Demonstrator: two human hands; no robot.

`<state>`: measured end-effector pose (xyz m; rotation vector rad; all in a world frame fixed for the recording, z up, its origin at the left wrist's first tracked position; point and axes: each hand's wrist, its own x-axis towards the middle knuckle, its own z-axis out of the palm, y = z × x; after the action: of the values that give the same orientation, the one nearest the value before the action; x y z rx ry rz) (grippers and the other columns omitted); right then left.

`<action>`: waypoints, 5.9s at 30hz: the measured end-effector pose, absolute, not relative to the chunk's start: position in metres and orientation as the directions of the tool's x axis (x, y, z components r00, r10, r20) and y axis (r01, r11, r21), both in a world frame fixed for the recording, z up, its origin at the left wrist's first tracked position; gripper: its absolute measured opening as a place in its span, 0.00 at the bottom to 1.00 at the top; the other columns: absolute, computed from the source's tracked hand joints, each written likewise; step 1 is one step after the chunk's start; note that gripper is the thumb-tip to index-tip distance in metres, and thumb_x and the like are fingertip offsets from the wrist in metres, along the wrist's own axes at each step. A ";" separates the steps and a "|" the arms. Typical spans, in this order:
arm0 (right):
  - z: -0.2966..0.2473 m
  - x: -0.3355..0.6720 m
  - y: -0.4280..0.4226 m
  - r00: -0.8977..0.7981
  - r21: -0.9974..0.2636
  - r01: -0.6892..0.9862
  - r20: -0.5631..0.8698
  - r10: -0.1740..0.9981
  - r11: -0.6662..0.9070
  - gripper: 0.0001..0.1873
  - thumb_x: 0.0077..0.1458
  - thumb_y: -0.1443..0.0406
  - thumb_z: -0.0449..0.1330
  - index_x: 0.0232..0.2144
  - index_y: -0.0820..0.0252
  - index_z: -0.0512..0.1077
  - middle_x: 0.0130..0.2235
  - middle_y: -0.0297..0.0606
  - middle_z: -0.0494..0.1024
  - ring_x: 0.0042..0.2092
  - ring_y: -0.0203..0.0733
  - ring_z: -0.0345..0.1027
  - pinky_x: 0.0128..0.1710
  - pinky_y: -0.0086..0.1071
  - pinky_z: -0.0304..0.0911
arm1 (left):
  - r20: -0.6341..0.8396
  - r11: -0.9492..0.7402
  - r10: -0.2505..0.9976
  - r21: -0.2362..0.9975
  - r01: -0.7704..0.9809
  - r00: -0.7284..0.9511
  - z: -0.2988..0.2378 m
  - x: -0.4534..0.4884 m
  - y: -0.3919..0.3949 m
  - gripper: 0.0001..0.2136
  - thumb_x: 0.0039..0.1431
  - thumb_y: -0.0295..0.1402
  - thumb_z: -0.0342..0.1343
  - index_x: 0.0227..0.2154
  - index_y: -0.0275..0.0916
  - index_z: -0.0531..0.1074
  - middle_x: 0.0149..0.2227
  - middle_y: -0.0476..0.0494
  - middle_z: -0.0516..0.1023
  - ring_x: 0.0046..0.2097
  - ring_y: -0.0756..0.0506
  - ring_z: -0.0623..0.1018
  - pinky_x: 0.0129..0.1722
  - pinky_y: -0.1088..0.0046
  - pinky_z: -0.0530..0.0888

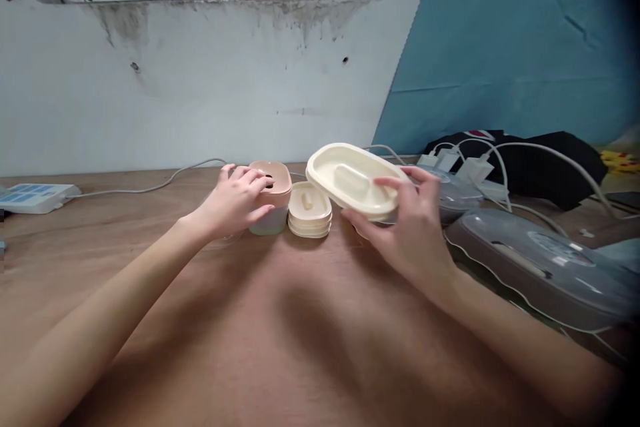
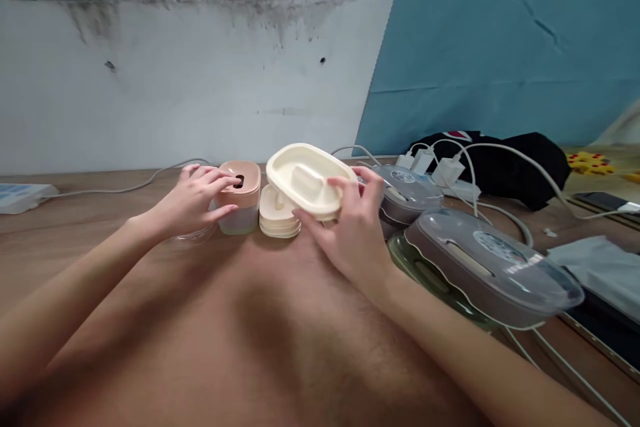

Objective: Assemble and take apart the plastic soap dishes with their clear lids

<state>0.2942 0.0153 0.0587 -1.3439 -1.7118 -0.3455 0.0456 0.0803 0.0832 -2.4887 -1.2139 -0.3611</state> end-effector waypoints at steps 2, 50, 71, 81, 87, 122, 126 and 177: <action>0.064 0.286 0.033 0.028 -0.299 0.920 0.694 0.720 0.252 0.30 0.46 0.53 0.63 0.44 0.72 0.64 0.48 0.57 0.57 0.54 0.60 0.57 0.53 0.48 0.58 | 0.391 -0.581 0.695 -0.190 0.791 0.604 0.076 0.043 0.083 0.13 0.58 0.35 0.50 0.44 0.38 0.69 0.49 0.39 0.72 0.51 0.38 0.68 0.53 0.55 0.55; 0.043 0.282 0.087 -0.408 -0.296 0.823 0.285 0.867 0.485 0.09 0.55 0.70 0.54 0.38 0.59 0.71 0.48 0.45 0.69 0.35 0.36 0.72 0.40 0.32 0.66 | 0.458 -0.613 0.637 -0.186 0.768 0.620 0.065 0.043 0.087 0.11 0.57 0.30 0.48 0.40 0.37 0.71 0.41 0.39 0.75 0.46 0.38 0.71 0.49 0.55 0.60; 0.051 0.311 0.044 0.009 0.096 0.993 0.541 0.841 -0.072 0.31 0.53 0.54 0.54 0.53 0.70 0.59 0.54 0.64 0.62 0.55 0.69 0.54 0.43 0.57 0.61 | 0.546 -0.617 0.594 -0.163 0.770 0.591 0.070 0.048 0.079 0.14 0.60 0.35 0.46 0.47 0.34 0.64 0.46 0.36 0.72 0.49 0.39 0.70 0.56 0.56 0.54; 0.045 0.313 0.055 0.141 -0.104 0.990 0.542 0.828 -0.101 0.24 0.52 0.55 0.56 0.48 0.62 0.63 0.49 0.58 0.60 0.51 0.67 0.56 0.34 0.54 0.65 | 0.592 -0.665 0.554 -0.110 0.739 0.586 0.081 0.061 0.056 0.13 0.59 0.32 0.48 0.47 0.38 0.62 0.48 0.39 0.71 0.51 0.40 0.68 0.57 0.52 0.51; 0.054 0.320 0.044 0.111 -0.113 0.992 0.640 0.760 -0.050 0.27 0.49 0.57 0.57 0.49 0.68 0.63 0.50 0.60 0.57 0.53 0.69 0.54 0.42 0.56 0.62 | 0.612 -0.680 0.543 -0.081 0.728 0.575 0.080 0.059 0.053 0.13 0.60 0.27 0.44 0.47 0.37 0.61 0.47 0.39 0.71 0.50 0.41 0.69 0.57 0.52 0.53; -0.001 0.295 -0.018 -0.673 -0.628 0.543 0.071 0.736 0.558 0.48 0.44 0.55 0.64 0.61 0.52 0.42 0.64 0.47 0.38 0.65 0.53 0.38 0.60 0.46 0.49 | 0.187 0.246 0.943 0.171 0.954 -0.277 0.053 -0.045 -0.031 0.33 0.52 0.60 0.43 0.55 0.43 0.56 0.49 0.33 0.66 0.38 0.33 0.77 0.35 0.54 0.72; 0.000 0.292 -0.017 -0.667 -0.629 0.583 -0.008 0.745 0.515 0.49 0.43 0.56 0.65 0.61 0.49 0.41 0.63 0.44 0.40 0.63 0.53 0.42 0.59 0.46 0.49 | 0.001 0.179 0.983 0.154 0.972 -0.182 0.030 -0.036 -0.069 0.33 0.52 0.59 0.43 0.56 0.43 0.57 0.51 0.36 0.65 0.48 0.35 0.72 0.43 0.57 0.70; -0.005 0.312 -0.015 -0.649 -0.766 0.455 0.064 0.758 0.454 0.69 0.40 0.57 0.68 0.60 0.55 0.15 0.66 0.51 0.34 0.66 0.52 0.32 0.61 0.50 0.38 | -0.129 -0.485 0.766 0.526 0.699 0.629 0.100 0.056 -0.018 0.31 0.47 0.44 0.60 0.55 0.50 0.59 0.49 0.46 0.64 0.44 0.43 0.73 0.43 0.68 0.72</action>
<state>0.3123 -0.0155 -0.0050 -1.0224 -2.3104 1.0397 0.0558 -0.0176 0.1001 -3.3085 -1.6399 -0.2361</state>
